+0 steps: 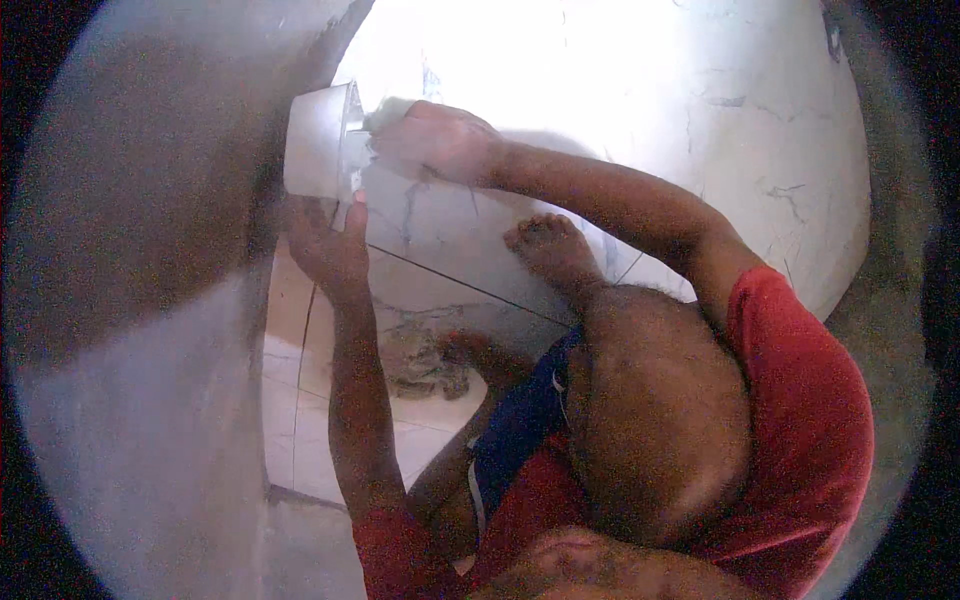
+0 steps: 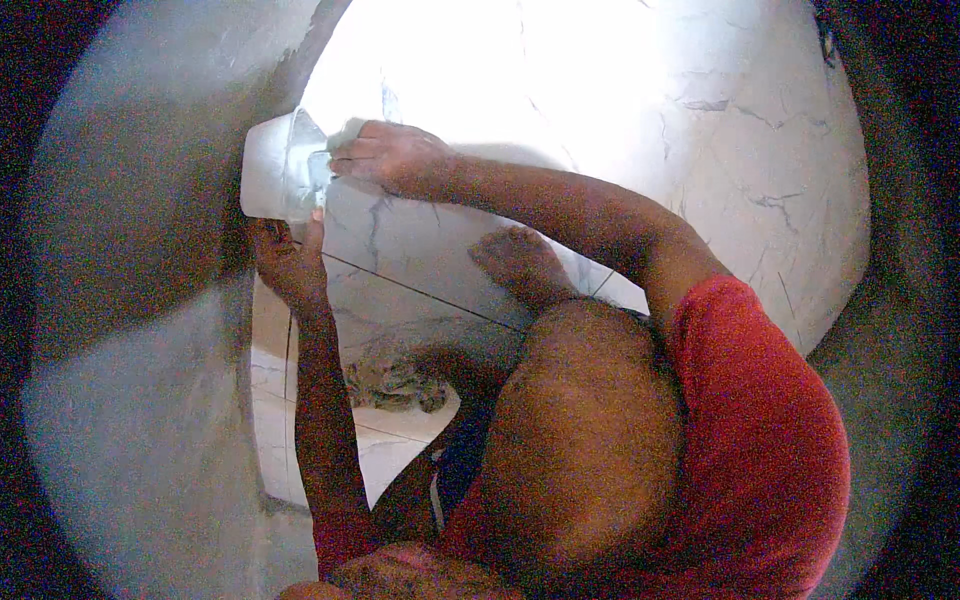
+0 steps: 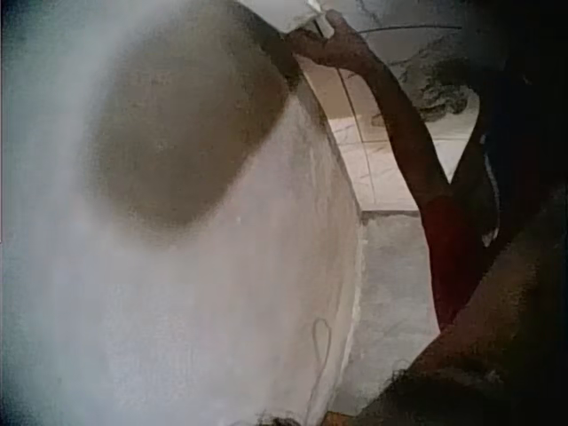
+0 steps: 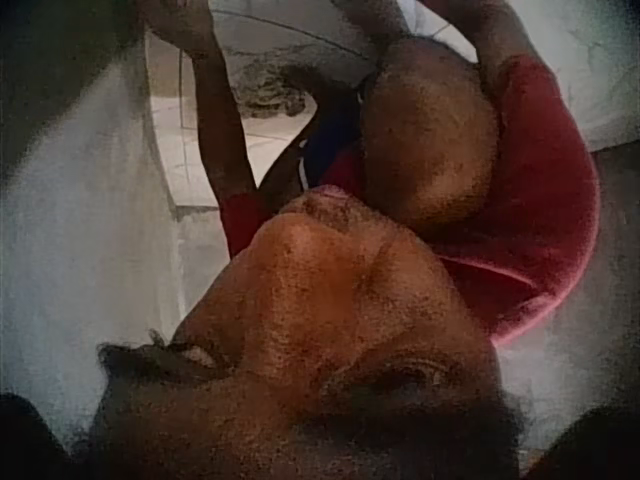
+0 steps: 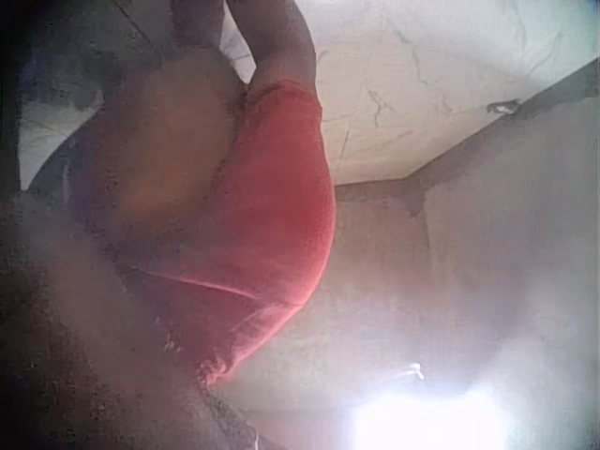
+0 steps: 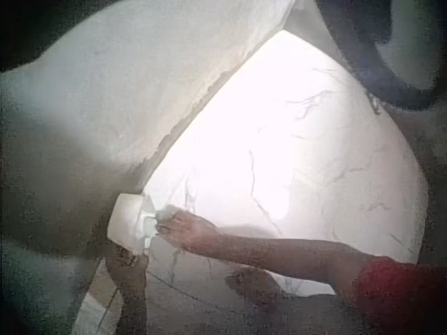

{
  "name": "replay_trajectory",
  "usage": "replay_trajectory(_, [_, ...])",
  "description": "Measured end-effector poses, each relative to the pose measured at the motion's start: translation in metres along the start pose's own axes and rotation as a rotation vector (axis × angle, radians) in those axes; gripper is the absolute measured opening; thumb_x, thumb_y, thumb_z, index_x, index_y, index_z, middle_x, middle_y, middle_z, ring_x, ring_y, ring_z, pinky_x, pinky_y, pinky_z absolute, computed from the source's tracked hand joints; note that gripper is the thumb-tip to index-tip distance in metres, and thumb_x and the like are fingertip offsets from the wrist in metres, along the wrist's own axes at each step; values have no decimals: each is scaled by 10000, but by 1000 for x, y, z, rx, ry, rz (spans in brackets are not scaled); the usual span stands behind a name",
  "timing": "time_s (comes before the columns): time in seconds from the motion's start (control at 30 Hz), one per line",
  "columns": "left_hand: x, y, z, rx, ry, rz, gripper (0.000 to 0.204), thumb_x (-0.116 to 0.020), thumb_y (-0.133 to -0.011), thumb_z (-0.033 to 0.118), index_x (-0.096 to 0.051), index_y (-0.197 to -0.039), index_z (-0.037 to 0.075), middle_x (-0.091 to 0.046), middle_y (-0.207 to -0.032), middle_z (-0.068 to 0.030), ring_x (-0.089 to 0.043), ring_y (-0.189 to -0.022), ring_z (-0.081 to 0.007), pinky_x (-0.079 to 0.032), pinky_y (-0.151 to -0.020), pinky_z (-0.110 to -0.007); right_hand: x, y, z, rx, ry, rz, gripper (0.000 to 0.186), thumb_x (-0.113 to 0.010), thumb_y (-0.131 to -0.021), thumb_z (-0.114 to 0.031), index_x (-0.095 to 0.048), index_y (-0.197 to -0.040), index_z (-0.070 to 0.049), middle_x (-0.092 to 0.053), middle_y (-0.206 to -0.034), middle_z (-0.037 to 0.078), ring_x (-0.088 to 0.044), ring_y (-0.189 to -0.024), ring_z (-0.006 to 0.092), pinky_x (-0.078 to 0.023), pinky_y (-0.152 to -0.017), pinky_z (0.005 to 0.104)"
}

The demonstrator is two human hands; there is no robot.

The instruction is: The person applies grout to the gaps between floor tiles using a small scraper, dipping it into a plastic container of white mixture and spreading it along the seams.

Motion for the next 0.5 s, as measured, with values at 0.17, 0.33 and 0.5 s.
replay_trajectory(0.17, [5, 1, 7, 58, 32, -69, 739, -823, -714, -4, -482, -1369, -15, -537, -1378, -165, -520, -1274, -289, -424, -1090, -416, -23, -3, -7, 1, -21, -18, 353, -624, -834, -113, -660, -1185, -115, -644, -1161, 40, -610, -1040, 231, -529, -927, 335])
replay_trajectory(0.33, [16, 3, -5, -16, -44, -99, 755, -824, -708, -23, -475, -1377, -17, -523, -1391, -162, -510, -1285, -286, -422, -1095, -411, -33, -9, -21, 90, 16, 50, 329, -607, -853, -135, -659, -1177, -106, -642, -1167, 50, -611, -1067, 229, -516, -933, 331])
replay_trajectory(0.5, [23, 9, -15, -63, -149, -90, 763, -822, -703, -37, -470, -1380, -23, -515, -1398, -165, -511, -1284, -285, -433, -1087, -407, -48, 2, -19, -40, -30, -164, 468, -616, -853, -101, -571, -1318, -128, -576, -1338, 90, -509, -1293, 250, -403, -1113, 406])
Point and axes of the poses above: each hand's wrist, its own y-axis away from the middle knuckle, its own x-axis out of the back of the hand, z = x × y, the point moved 3 cm from there along -y, towards the middle knuckle
